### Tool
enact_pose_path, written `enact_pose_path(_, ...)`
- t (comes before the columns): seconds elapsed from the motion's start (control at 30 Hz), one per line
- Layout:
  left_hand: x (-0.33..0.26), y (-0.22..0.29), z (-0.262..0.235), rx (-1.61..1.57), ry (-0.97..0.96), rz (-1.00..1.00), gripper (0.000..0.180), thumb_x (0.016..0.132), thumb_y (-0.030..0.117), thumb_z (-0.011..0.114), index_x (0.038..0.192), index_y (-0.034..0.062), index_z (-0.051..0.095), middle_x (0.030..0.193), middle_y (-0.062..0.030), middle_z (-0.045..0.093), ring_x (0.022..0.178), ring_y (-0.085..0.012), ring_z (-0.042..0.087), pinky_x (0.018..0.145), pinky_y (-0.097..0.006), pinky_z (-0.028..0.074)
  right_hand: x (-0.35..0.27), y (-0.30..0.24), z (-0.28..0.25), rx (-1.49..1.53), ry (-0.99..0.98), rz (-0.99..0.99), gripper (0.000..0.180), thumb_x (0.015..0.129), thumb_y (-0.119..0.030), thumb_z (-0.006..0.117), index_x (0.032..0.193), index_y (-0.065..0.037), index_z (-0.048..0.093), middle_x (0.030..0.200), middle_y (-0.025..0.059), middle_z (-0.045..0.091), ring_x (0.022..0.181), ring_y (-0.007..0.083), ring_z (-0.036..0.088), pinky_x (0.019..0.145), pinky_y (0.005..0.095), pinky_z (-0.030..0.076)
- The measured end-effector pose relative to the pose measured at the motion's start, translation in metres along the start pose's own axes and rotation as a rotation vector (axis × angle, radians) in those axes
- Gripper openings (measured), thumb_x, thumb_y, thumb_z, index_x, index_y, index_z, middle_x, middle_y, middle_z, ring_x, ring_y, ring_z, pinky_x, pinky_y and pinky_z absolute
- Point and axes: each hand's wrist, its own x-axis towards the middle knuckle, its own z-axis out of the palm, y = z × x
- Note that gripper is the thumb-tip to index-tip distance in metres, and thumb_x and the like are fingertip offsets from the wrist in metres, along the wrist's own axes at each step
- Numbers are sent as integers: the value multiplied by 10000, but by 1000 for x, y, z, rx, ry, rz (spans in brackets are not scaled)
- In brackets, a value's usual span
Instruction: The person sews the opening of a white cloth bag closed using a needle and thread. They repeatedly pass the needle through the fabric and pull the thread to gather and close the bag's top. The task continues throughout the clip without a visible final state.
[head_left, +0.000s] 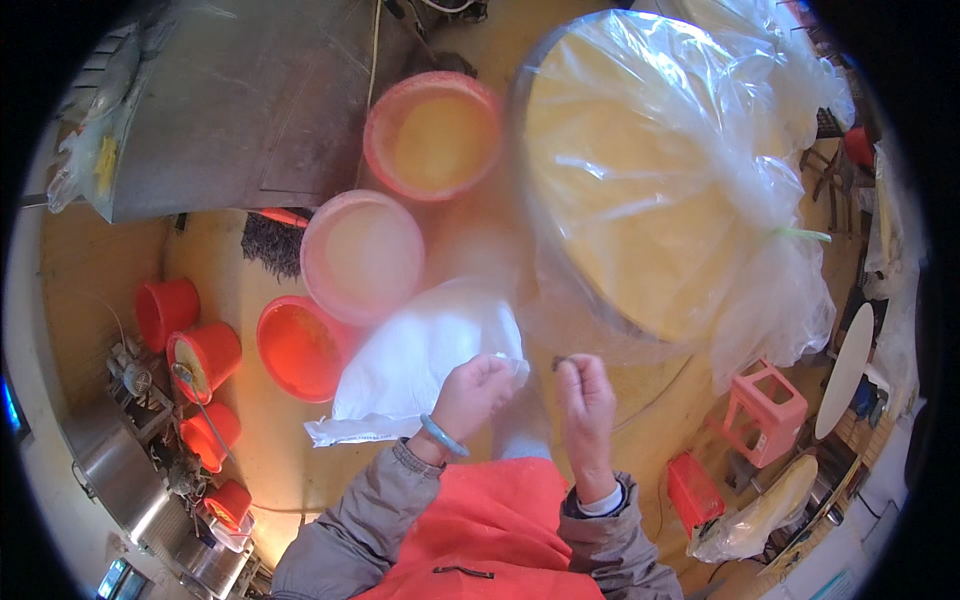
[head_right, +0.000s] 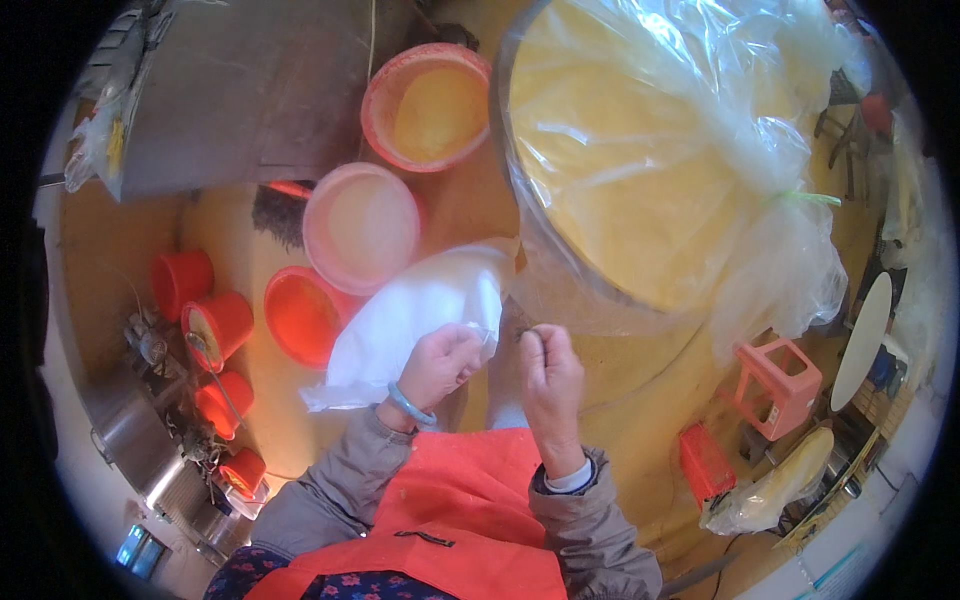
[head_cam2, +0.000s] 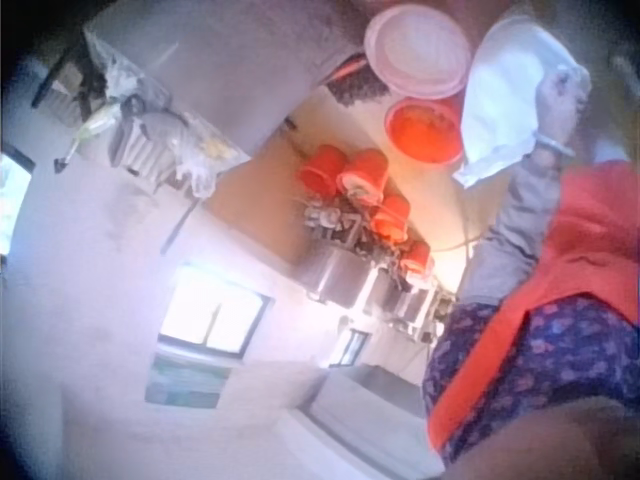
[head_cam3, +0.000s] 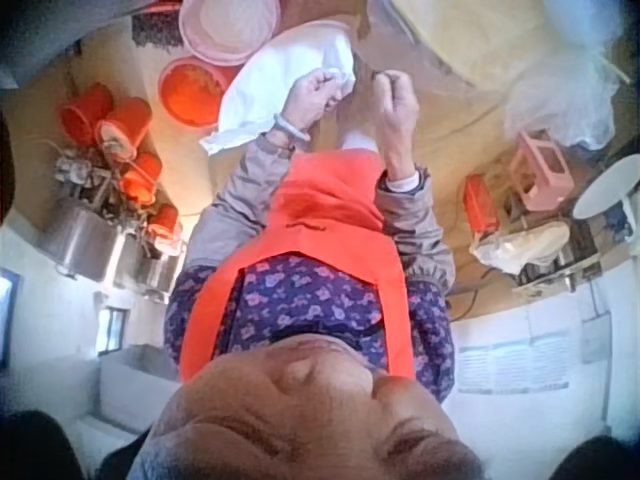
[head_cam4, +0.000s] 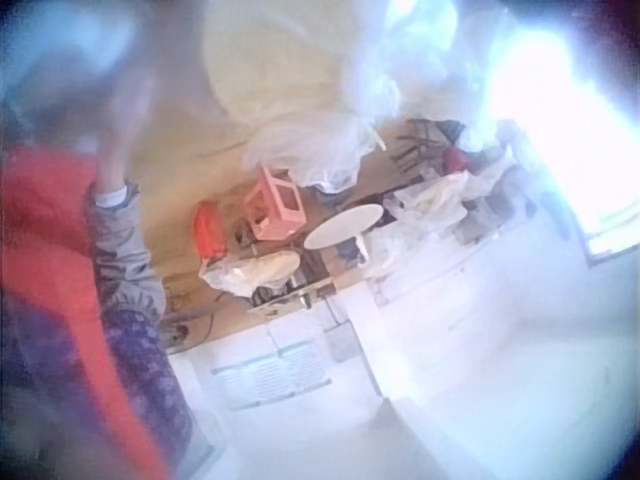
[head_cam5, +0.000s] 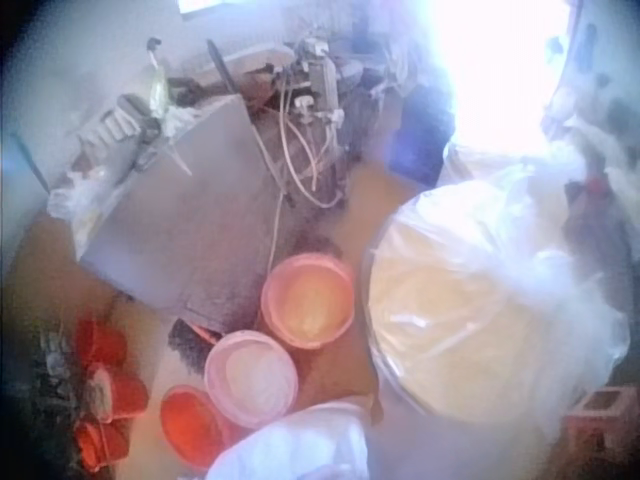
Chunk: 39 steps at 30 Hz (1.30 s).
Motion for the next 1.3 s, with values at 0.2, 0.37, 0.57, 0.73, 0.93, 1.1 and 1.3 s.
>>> enact_pose_path(0.2,7,-7,-2,287,30,81,195,961,149,553,1038,-6,643,761,7,581,655,-58,505,556,-202,397,-5,7,13,-82,-124,-168,124,907,-150,619,917,-26,623,689,145,611,604,213,601,572,323,473)
enact_pose_path(0.37,16,-11,-6,337,8,120,196,940,130,548,1001,-3,678,726,3,590,628,-61,516,543,-217,402,0,16,18,-257,-30,-206,131,892,-167,623,904,-37,637,738,201,636,677,363,640,589,404,492)
enact_pose_path(0.57,21,-14,-2,261,57,122,180,912,117,545,959,2,676,698,13,568,603,-53,484,530,-212,386,3,22,18,-285,-31,-186,118,889,-156,619,898,-41,644,739,201,641,677,362,645,587,413,492)
enact_pose_path(0.73,19,-13,2,47,54,15,159,910,109,537,954,31,668,703,38,545,589,-33,445,525,-198,367,6,21,20,-291,-23,-195,128,888,-155,616,896,-29,640,754,208,644,692,368,646,599,414,493)
enact_pose_path(0.93,17,-20,2,93,26,72,155,925,115,537,969,28,658,751,36,555,649,-42,478,574,-204,391,8,28,20,-257,-65,-136,166,897,-164,593,908,-6,643,776,213,646,698,348,649,618,389,494)
enact_pose_path(1.1,17,-21,1,276,19,210,173,936,130,550,1002,0,645,808,20,584,727,-71,528,656,-229,439,15,28,24,-353,-110,-157,161,894,-168,596,877,-8,586,787,225,642,755,397,639,649,428,498)
enact_pose_path(1.3,15,-32,-1,288,30,247,157,929,110,560,1000,-8,635,820,-2,592,748,-76,536,682,-238,451,28,30,18,-403,-248,-291,167,892,-193,607,880,-33,562,782,236,634,740,425,622,643,486,486)
